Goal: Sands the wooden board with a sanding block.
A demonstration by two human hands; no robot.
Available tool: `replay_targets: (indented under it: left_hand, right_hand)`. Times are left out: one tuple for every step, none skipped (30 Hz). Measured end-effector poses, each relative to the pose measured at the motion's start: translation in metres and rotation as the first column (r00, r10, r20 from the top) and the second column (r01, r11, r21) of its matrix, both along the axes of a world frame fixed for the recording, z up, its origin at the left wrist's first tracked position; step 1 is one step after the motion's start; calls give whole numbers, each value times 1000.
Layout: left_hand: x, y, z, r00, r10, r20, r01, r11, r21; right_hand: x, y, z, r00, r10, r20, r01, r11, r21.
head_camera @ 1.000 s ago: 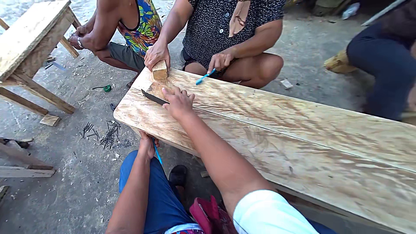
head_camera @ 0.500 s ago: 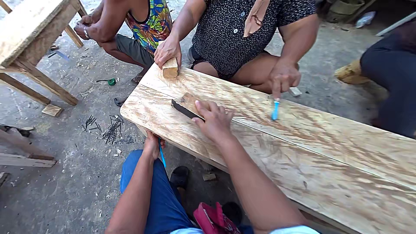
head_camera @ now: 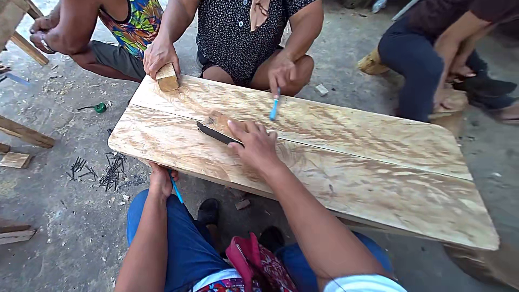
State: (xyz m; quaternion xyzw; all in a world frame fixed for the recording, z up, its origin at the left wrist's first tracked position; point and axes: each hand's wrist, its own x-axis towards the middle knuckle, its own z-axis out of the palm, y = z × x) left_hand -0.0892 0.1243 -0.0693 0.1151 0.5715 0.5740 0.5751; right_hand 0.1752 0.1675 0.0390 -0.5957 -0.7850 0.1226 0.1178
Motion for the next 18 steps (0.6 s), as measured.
replay_targets:
  left_hand:
    - [-1,0,0,1000,-8,0,8,1000,9]
    - [-2,0,0,1000,-14,0,14,1000,17]
    - [-3,0,0,1000,-27,-2,27,999,21]
    - [-4,0,-2,999,-33,2,33,999,20]
    - [-5,-1,-3,999,-41,6,41,999,16]
    - [-6,0,-3,999,-41,11,41,999,12]
    - [-7,0,-3,999,-38,16,38,999,7]
    - [-7,1,-3,999,-29,19,29,1000,2]
    - [-8,1,-3,1000,-24,19,24,1000,-1]
    - [-8,0,-3,1000,-22,22,22,1000,-6]
    - [-7,0,-2,1000,-17,24,18,1000,-8]
    - [-6,1,-1,1000,-16,22,16,1000,-7]
    - [-5,1,1,1000,-9,18,10,1000,-6]
    - [-5,1,3,1000,-2,13,2,1000,-6]
    - [-4,0,3,1000,3,9,-3,1000,-9]
    - [-3,0,3,1000,5,9,-5,1000,-7]
    - [-3,0,3,1000,1,15,-1,1000,0]
    - [-2,0,3,1000,-2,19,2,1000,8]
  right_hand:
    - [15,-9,-3,1000,-16,1,16,999,32]
    - [25,-13,-5,1000,-32,1,31,998,48]
    - [27,-15,-6,999,-41,5,41,998,57]
    - [23,-14,-4,999,-52,7,52,998,40]
    - [14,-11,-2,998,-55,-1,55,998,27]
    - [0,-4,0,999,-48,-2,48,999,15]
    - [-18,6,1,999,-33,2,33,999,-2]
    - [-39,17,2,1000,-7,0,7,1000,-7]
    - [-62,27,2,1000,25,-7,-25,1000,-10]
    - [-84,37,4,998,55,-12,-55,998,-19]
    - [-102,45,6,997,82,-14,-82,996,-32]
    - [-115,51,8,995,104,-6,-105,993,-46]
    - [-123,56,11,993,120,9,-120,991,-64]
    - [-125,57,13,991,130,15,-129,989,-76]
    - [-121,55,13,991,133,14,-132,987,-92]
    - [-112,52,15,992,127,16,-125,986,-113]
    - [-99,46,17,993,117,19,-114,985,-129]
    - [-80,38,17,994,106,13,-104,987,-127]
